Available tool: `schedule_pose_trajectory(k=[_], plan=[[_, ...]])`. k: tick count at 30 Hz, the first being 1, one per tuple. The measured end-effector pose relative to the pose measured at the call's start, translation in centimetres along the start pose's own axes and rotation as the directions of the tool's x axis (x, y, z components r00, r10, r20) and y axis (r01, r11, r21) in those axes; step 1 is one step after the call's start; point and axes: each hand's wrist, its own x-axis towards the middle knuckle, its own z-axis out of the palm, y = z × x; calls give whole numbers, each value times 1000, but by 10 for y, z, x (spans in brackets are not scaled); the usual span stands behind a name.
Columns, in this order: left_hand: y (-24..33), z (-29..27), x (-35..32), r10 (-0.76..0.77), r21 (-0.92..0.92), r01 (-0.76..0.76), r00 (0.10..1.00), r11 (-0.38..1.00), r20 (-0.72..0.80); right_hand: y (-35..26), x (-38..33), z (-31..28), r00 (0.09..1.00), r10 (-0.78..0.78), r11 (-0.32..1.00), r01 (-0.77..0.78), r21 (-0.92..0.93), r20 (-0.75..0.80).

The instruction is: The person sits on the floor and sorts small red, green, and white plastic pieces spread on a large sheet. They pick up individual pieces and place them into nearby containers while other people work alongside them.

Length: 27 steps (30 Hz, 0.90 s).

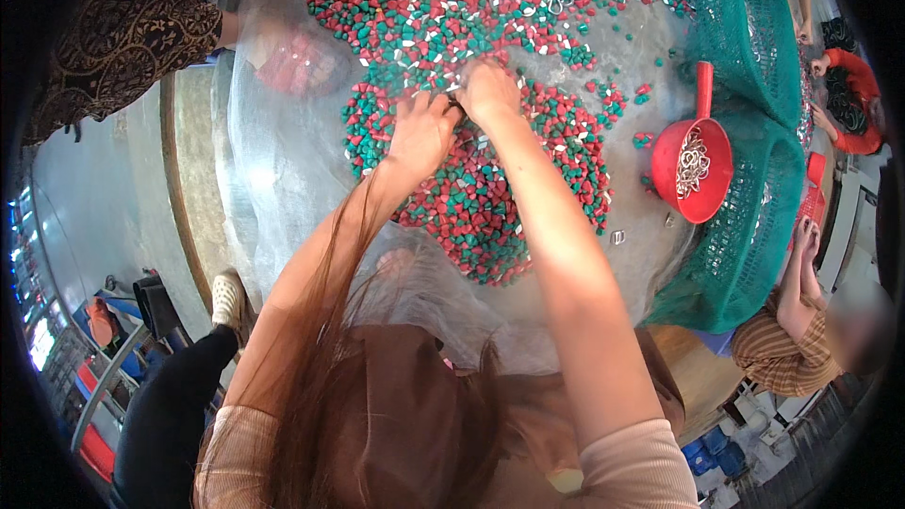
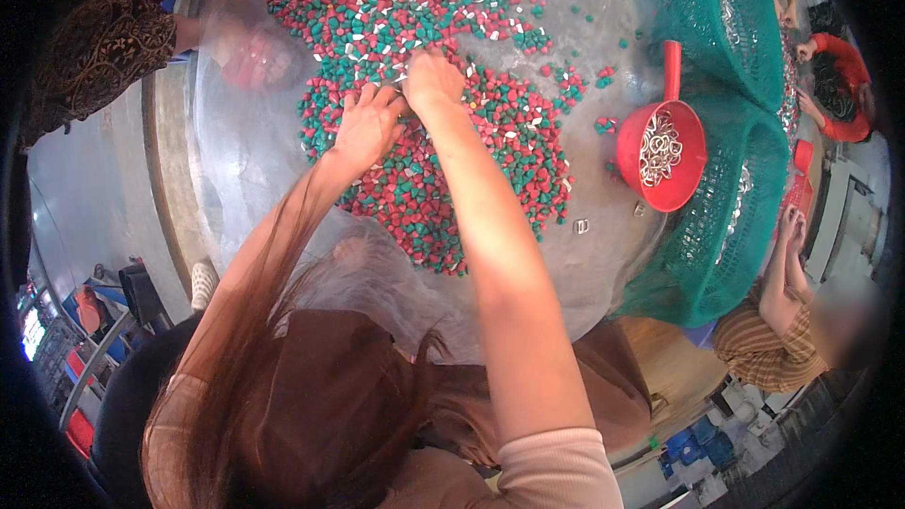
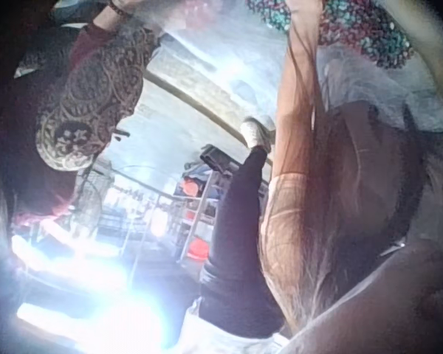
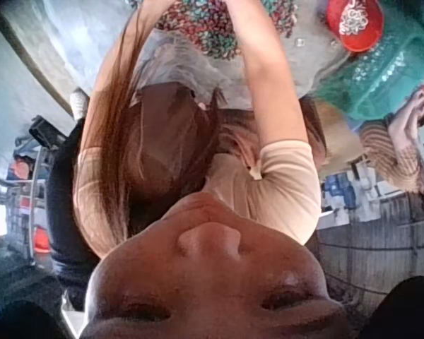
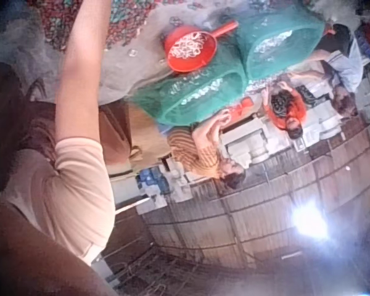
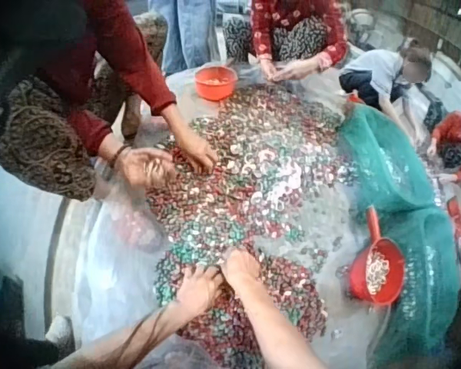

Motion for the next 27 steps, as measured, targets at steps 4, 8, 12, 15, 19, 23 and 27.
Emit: schedule_pose_trajectory(k=[4, 8, 12, 15, 19, 23, 27], plan=[[0, 2, 4, 0, 27, -2, 999, 1000, 41, 30, -29, -40, 968, -1, 749, -164, 642, 249], [-5, -1, 2, 4, -33, -4, 1000, 999, -6, 71, -70, -63, 953, 93, 387, -300, 872, 287], [-5, -7, -7, -45, -60, 44, 999, 997, -22, 107, -116, -124, 864, 463, 280, 71, 957, -199], [-6, -1, -2, -60, 85, 55, 996, 995, 60, 197, -142, -175, 589, 581, 622, 124, 773, -561], [6, -4, 12, -53, 165, 33, 992, 986, 117, 253, -160, -200, 595, 406, 914, -267, 305, -694], [-8, 0, 5, 12, 145, -24, 997, 989, 80, 182, -135, -165, 739, -12, 976, -137, -168, -673], [-14, -31, 3, -160, -547, 211, 977, 810, 140, 78, -107, -85, 942, 66, 880, 100, 464, -328]])
